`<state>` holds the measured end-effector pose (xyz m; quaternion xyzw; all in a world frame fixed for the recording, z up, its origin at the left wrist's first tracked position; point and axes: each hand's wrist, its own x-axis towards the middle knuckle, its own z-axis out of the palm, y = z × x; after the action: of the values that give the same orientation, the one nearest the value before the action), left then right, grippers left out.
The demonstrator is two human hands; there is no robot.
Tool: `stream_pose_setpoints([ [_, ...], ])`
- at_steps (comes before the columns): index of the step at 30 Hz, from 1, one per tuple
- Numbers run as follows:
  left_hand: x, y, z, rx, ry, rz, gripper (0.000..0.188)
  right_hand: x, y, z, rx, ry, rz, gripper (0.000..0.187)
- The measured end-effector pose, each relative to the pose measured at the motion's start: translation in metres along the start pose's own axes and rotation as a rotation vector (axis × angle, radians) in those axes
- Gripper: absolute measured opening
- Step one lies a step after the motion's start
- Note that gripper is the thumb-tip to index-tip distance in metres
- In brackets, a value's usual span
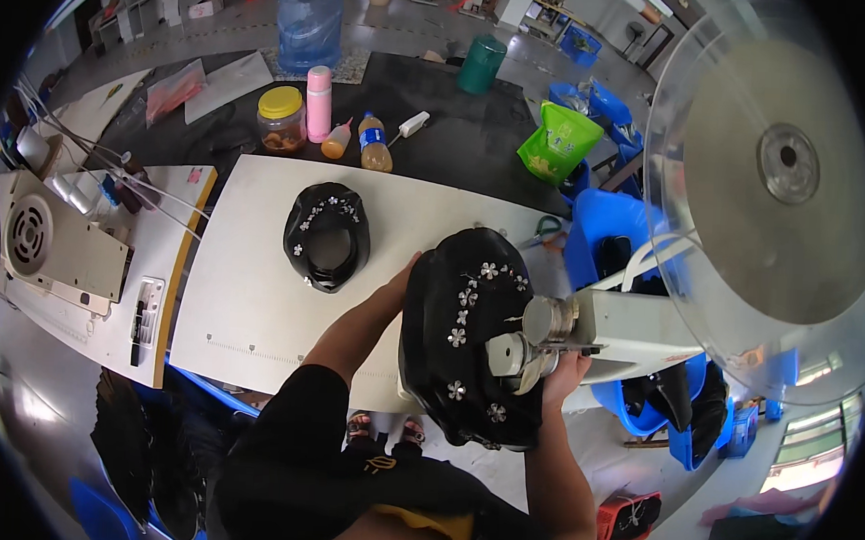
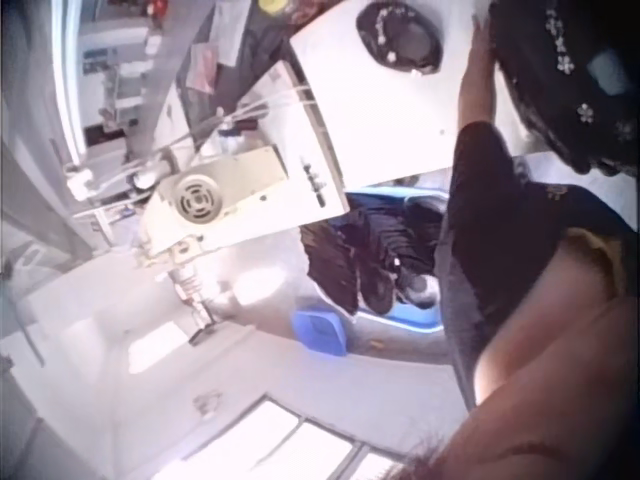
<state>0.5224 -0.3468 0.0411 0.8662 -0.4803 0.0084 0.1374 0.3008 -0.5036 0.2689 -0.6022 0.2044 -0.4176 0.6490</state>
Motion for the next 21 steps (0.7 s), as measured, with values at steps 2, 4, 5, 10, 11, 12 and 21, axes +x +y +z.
stream_pose_setpoints([
  [2,0.004,-0.009,0.009,-0.1,0.001,-0.002,0.064,0.003,-0.001,0.003,-0.005,-0.011,0.032,0.018],
  [4,-0.003,-0.001,0.004,-0.055,0.174,-0.018,0.057,0.004,-0.001,-0.004,-0.122,-0.01,0.068,0.019],
  [5,-0.007,0.003,0.003,-0.031,0.261,-0.027,0.053,0.003,0.001,-0.011,-0.191,-0.021,0.075,0.019],
  [10,-0.004,0.004,-0.004,0.072,0.228,-0.165,0.022,0.011,0.01,-0.014,-0.355,-0.091,0.096,0.03],
  [11,-0.004,0.004,-0.006,0.109,0.189,-0.169,0.023,0.013,0.02,-0.02,-0.334,-0.107,0.074,0.031],
  [12,-0.005,0.006,-0.01,0.147,0.151,-0.175,0.024,0.014,0.027,-0.022,-0.306,-0.117,0.067,0.033],
  [21,0.032,-0.006,0.06,-0.336,0.598,-0.076,0.029,0.028,0.052,-0.028,-0.035,-0.203,-0.058,0.035],
])
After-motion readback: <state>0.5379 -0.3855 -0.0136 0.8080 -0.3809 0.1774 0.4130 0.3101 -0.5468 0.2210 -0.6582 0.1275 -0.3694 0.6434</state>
